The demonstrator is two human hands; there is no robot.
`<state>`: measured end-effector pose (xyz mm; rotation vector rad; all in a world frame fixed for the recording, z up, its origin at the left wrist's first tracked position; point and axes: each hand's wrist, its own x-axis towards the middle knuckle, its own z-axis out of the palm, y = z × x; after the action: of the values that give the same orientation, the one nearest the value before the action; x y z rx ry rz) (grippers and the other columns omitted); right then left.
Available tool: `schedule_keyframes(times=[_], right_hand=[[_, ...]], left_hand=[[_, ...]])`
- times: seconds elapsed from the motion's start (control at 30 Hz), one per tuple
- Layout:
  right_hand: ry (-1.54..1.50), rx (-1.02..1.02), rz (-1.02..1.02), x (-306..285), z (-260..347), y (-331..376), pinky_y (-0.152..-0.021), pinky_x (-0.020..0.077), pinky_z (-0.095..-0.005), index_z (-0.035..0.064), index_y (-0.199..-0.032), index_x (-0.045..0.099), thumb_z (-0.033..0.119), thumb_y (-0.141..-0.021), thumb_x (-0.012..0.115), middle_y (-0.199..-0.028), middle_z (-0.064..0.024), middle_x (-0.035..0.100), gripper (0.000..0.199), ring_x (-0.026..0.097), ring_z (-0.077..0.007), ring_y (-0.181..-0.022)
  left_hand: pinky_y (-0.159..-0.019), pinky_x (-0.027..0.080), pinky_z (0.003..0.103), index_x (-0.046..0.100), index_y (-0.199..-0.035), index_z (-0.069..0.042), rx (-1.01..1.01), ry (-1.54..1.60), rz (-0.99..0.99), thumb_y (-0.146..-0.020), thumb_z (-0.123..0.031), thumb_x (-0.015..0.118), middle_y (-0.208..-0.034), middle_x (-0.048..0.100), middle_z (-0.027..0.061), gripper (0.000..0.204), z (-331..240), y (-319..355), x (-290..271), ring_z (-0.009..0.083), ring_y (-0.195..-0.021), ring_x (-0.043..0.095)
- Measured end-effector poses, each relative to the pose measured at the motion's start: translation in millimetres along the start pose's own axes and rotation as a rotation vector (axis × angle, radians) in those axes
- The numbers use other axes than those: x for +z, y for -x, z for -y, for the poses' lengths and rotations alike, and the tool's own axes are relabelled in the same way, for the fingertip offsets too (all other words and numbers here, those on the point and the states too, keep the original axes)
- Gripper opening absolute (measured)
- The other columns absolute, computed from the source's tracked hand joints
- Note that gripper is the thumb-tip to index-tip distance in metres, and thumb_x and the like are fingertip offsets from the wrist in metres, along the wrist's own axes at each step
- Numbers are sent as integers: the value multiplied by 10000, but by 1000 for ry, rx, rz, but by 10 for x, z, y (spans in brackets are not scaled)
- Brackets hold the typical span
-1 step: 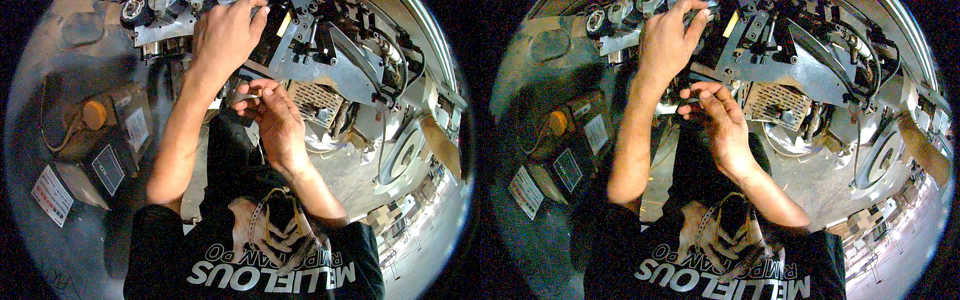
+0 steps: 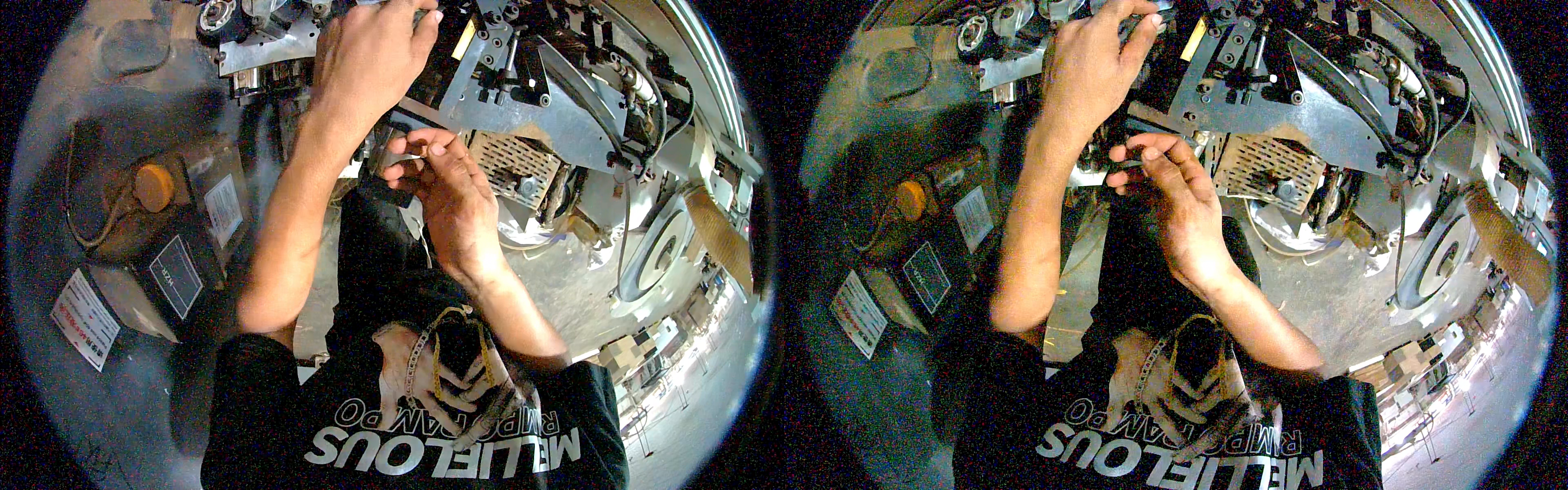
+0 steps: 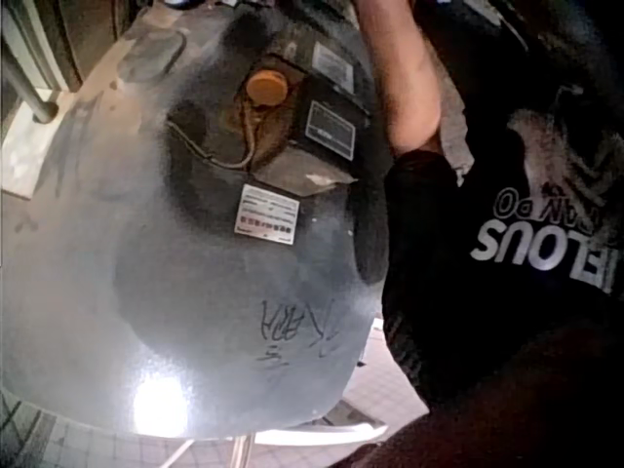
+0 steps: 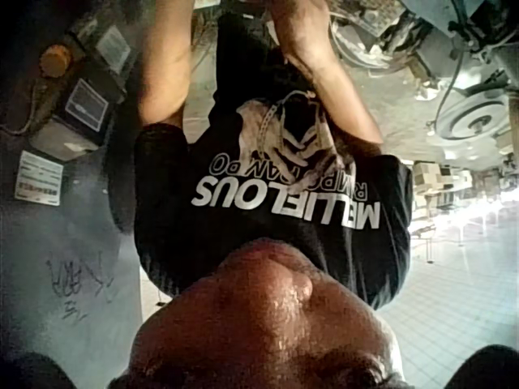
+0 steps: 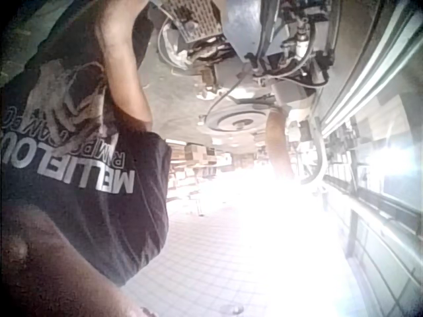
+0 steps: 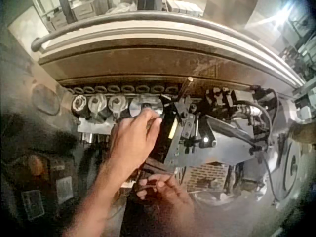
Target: The person services a machine by adjusting mechanical components by hand and loosening and tightening parts using an adjustable wrench.
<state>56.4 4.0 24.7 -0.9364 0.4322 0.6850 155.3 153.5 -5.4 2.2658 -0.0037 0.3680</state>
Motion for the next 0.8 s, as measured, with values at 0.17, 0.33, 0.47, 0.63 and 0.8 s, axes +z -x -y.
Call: schedule_keyframes(times=[0.17,0.33,0.47,0.63,0.8], right_hand=[[45,-11,45,14,-20,-2,-896,503,-314,37,-1172,567,207,-1069,489,-1079,-93,674,214,641,-175,-930],[52,-8,36,-2,-64,15,-887,503,-314,34,-1125,574,197,-1065,494,-1040,-94,672,191,636,-175,-906],[2,4,2,-29,-63,27,-885,503,-315,26,-1114,578,198,-1063,500,-1033,-97,670,195,635,-176,-904],[20,-26,-13,-58,-47,21,-881,502,-310,30,-1092,580,201,-1061,511,-1018,-98,670,187,635,-175,-902],[159,-83,25,-24,-61,-10,-878,504,-311,29,-1075,579,186,-1070,496,-998,-92,672,177,635,-167,-898]], left_hand=[[-618,544,508,649,-1050,-109,-49,-189,96,-983,-277,605,-748,685,208,186,-71,116,59,413,-704,688],[-599,533,553,633,-1103,-191,-51,-284,84,-978,-329,609,-739,686,202,187,-4,171,96,459,-726,674],[-583,520,558,627,-1105,-199,-125,-397,125,-977,-316,606,-714,681,180,174,87,322,63,437,-685,677],[-594,529,553,643,-1124,-203,-50,-357,133,-992,-317,582,-709,678,187,184,92,276,40,428,-675,678],[-636,533,522,673,-963,-40,-23,-370,171,-983,-195,565,-762,676,236,191,-167,-81,-187,435,-717,676]])
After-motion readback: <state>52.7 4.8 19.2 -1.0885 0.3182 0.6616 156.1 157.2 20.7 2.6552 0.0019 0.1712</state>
